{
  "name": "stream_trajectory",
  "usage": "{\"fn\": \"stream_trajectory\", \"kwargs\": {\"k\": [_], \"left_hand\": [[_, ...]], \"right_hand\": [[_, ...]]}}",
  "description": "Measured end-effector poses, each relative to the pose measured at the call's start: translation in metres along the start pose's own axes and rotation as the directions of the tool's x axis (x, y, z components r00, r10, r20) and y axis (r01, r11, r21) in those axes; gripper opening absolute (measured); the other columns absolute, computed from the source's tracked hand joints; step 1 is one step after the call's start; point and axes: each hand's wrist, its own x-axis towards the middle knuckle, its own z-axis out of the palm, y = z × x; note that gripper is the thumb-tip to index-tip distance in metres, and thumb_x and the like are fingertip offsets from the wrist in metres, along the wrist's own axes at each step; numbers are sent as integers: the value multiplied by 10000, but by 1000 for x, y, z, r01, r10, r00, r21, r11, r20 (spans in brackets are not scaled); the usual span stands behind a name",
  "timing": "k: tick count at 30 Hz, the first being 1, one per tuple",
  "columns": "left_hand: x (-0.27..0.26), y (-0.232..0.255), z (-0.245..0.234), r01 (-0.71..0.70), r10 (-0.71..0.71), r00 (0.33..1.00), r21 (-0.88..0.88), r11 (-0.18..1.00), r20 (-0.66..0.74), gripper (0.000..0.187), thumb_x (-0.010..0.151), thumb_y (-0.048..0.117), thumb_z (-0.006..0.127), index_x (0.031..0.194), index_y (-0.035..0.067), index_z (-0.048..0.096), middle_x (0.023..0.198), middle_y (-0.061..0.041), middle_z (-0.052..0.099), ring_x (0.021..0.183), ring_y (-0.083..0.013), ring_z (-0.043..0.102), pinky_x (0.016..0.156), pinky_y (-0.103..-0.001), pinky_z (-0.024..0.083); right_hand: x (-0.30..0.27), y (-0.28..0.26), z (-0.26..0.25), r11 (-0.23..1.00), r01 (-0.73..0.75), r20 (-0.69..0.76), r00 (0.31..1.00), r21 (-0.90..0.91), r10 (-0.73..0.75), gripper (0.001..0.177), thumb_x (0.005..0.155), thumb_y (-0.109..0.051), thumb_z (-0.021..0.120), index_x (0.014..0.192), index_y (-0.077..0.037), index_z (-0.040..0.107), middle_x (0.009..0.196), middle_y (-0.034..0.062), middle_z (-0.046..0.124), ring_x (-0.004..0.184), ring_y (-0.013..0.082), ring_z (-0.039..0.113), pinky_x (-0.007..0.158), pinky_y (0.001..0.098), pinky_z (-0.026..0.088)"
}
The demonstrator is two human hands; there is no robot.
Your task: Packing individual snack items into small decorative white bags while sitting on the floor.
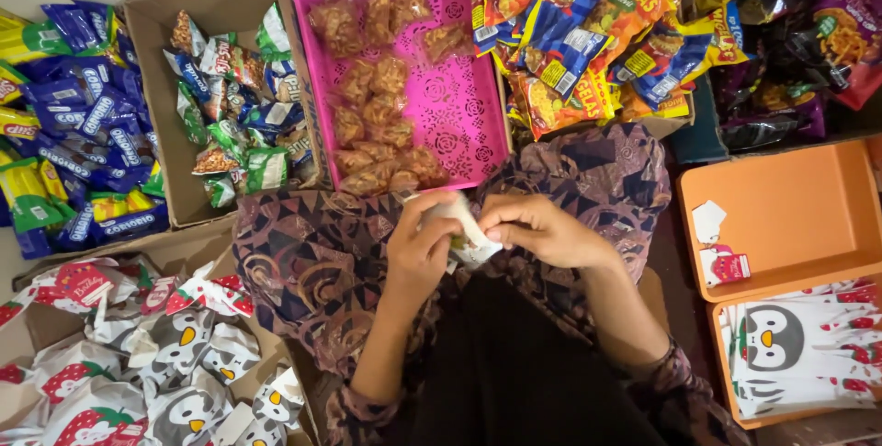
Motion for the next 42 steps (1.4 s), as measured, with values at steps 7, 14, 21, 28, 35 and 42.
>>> {"fn": "stream_trajectory", "kwargs": {"k": [7,14,21,28,35,42], "left_hand": [[1,24,4,254,-193,958,-315,915,212,246,908,260,759,1026,50,712,1288,-165,648,1158,-376,669,989,-456,533],[16,32,3,192,-164,978,-253,948,126,132,913,90,751,832,19,675,1283,-183,633,1200,-398,635,1043,-464,491],[-3,18,-35,308,-248,943,-302,902,221,209,884,63,713,708,-10,628,1379,-226,603,1419,-452,448,1152,-543,370],[-24,7,-11,468,-399,876,-680,564,272,229,900,83,698,709,20,589,1488,-266,512,1466,-406,395,1125,-546,402],[-48,-10,-21,514,-680,670,-846,138,297,215,922,153,635,731,74,576,1526,-232,509,1384,-372,522,1009,-508,530],[-80,-14,-87,320,-729,667,-942,97,152,122,949,122,615,882,33,664,1571,-156,464,1348,-332,536,1081,-451,500]], "right_hand": [[-9,12,-8,997,26,-85,996,73,-19,146,968,4,623,930,27,762,847,99,637,803,170,569,749,315,482],[-13,30,-15,998,19,-362,932,59,4,156,842,14,786,996,28,769,741,77,668,698,128,583,682,255,451],[-17,62,-54,998,21,-650,758,-52,-50,204,883,20,800,1054,7,690,756,30,658,665,59,565,657,180,436],[-5,85,-56,998,67,-650,758,-12,-59,225,896,13,794,1083,26,670,770,92,664,582,90,588,560,185,474],[-24,110,-118,791,-161,-573,774,-590,-270,145,988,-135,810,1110,-70,766,979,102,740,921,259,663,908,374,495],[-33,174,-201,59,-412,-416,902,-909,-117,269,1137,-304,735,1253,-77,819,1071,125,787,809,362,714,716,429,549]]}}
